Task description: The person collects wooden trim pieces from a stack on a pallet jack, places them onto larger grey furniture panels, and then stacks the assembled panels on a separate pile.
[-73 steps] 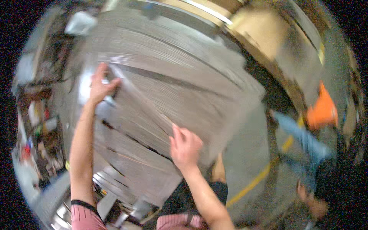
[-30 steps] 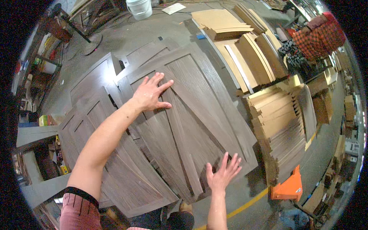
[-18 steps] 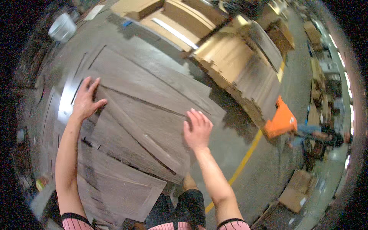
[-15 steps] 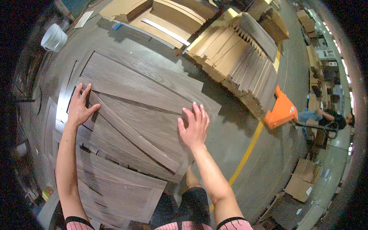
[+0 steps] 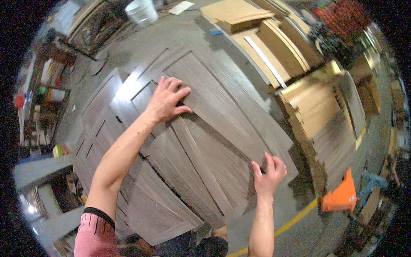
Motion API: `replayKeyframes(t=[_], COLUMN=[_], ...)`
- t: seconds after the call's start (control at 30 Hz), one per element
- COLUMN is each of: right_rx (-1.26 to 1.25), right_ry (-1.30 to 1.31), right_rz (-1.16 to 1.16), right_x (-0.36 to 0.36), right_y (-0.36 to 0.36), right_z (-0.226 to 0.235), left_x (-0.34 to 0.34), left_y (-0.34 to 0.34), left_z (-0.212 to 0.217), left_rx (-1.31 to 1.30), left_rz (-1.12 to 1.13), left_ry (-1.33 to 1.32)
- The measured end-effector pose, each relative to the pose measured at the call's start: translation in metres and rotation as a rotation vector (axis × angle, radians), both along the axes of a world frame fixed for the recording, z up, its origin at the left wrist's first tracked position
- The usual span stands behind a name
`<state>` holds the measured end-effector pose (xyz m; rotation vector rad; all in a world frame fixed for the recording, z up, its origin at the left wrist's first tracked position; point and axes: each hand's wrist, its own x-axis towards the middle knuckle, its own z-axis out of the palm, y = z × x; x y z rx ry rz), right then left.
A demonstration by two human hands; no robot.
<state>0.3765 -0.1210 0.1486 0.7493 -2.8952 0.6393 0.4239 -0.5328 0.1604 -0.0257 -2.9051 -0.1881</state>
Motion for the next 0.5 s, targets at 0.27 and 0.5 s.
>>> replayKeyframes(t=[0.27,0.5], right_rx=[0.06,-0.046], right_ry=[0.018,-0.094], right_rz=[0.144,0.081], right_x=[0.002,-0.008], right_y=[-0.026,-0.024], right_z=[0.023,0.015], left_x=[0.032,0.023], left_y=[-0.005,-0.006], left_z=[0.015,-0.002], left_rx=[0.152,0.325], left_rz=[0.096,0.121], left_ry=[-0.013,-0.087])
